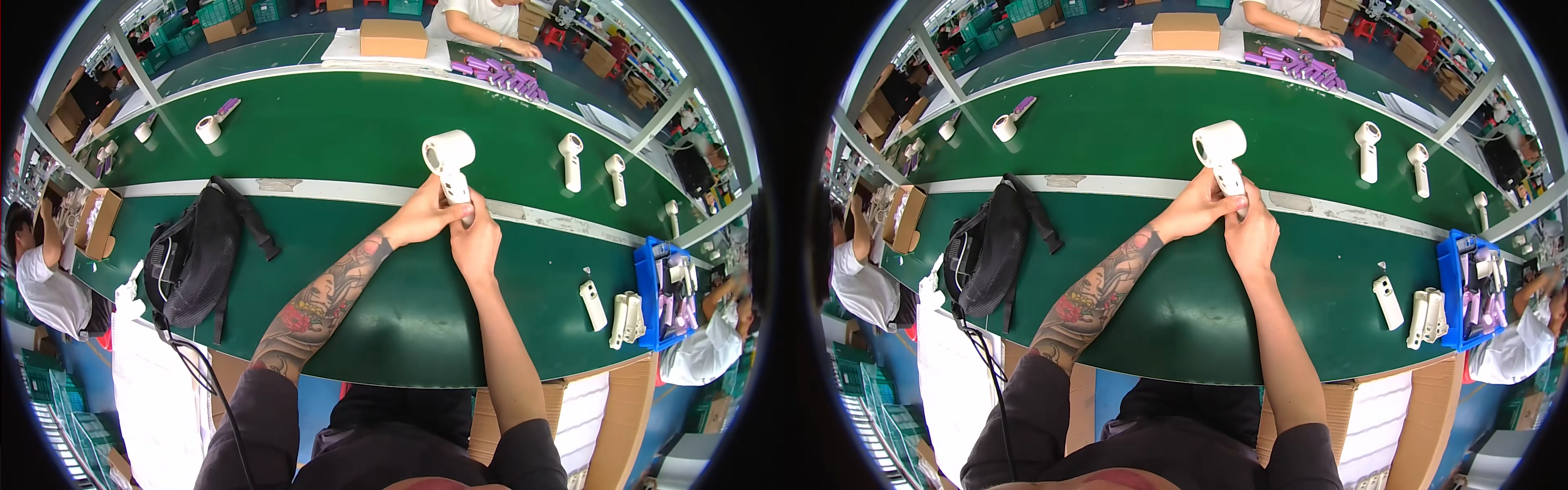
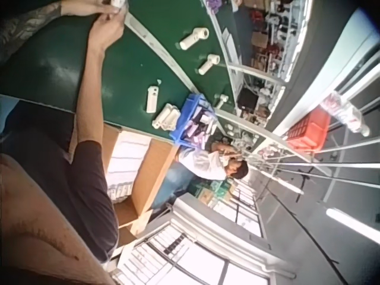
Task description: The person assembles handheld mini fans by attaching plastic back covers onto fan bodies by hand, fastens a waist pack, and takes more covers from a box before covering the box with a foam sheet.
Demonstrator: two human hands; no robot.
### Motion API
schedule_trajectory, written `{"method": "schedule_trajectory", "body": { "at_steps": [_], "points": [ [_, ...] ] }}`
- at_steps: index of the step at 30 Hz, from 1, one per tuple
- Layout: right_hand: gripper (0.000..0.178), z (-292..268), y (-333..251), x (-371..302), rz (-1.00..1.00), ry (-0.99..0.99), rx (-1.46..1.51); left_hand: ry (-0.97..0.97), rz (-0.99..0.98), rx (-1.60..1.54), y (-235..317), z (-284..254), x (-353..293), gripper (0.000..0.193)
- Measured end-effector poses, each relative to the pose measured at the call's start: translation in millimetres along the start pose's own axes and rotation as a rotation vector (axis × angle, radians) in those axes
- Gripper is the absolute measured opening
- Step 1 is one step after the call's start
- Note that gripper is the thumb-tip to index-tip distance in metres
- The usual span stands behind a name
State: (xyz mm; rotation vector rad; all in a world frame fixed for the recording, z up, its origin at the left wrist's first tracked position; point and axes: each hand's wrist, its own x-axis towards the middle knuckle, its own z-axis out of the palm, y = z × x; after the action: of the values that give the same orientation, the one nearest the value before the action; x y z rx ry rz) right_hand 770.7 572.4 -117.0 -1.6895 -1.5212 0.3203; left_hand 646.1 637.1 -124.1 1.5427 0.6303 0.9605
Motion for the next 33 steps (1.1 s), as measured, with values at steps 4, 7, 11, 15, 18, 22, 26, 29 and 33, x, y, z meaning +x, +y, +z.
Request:
{"method": "schedule_trajectory", "body": {
  "at_steps": [4, 7, 11, 15, 18, 22, 26, 29, 33],
  "points": [
    [0.037, 8.8, 17.3, 3.6, -0.376, 0.23, 0.062, -0.149, 0.01, -0.128, -3.7, -22.0, 5.2, 0.044],
    [0.034, -6.2, 11.4, 5.9, -0.023, -0.024, 0.642, -0.106, -0.108, -0.298, -2.2, -25.8, 1.9, 0.04],
    [0.036, -27.8, 20.2, 11.5, 0.37, -0.354, 1.325, -0.019, -0.261, -0.349, 4.1, -39.0, -5.1, 0.034],
    [0.039, -33.9, 30.6, 18.5, 0.444, -0.487, 1.7, 0.063, -0.207, 0.187, 21.9, -90.1, -40.1, 0.029],
    [0.037, -28.3, 30.6, 19.4, 0.492, -0.449, 1.591, 0.173, -0.233, 0.528, 62.0, -113.4, -86.9, 0.025],
    [0.037, -28.0, 31.9, 23.3, 0.474, -0.323, 1.2, 0.47, -0.148, 1.021, 101.5, -144.1, -168.3, 0.023],
    [0.038, -29.5, 47.3, 29.7, 0.25, -0.085, 1.039, 0.766, -0.007, 1.317, 121.3, -166.3, -246.0, 0.027],
    [0.035, -19.5, 23.3, 26.3, 0.216, 0.256, 0.846, 0.977, -0.049, 1.796, 131.5, -178.7, -309.0, 0.036],
    [0.032, 3.2, -42.3, 9.4, 0.038, -0.129, 0.721, 1.019, -0.215, 1.805, 125.5, -205.2, -370.4, 0.04]
  ]
}}
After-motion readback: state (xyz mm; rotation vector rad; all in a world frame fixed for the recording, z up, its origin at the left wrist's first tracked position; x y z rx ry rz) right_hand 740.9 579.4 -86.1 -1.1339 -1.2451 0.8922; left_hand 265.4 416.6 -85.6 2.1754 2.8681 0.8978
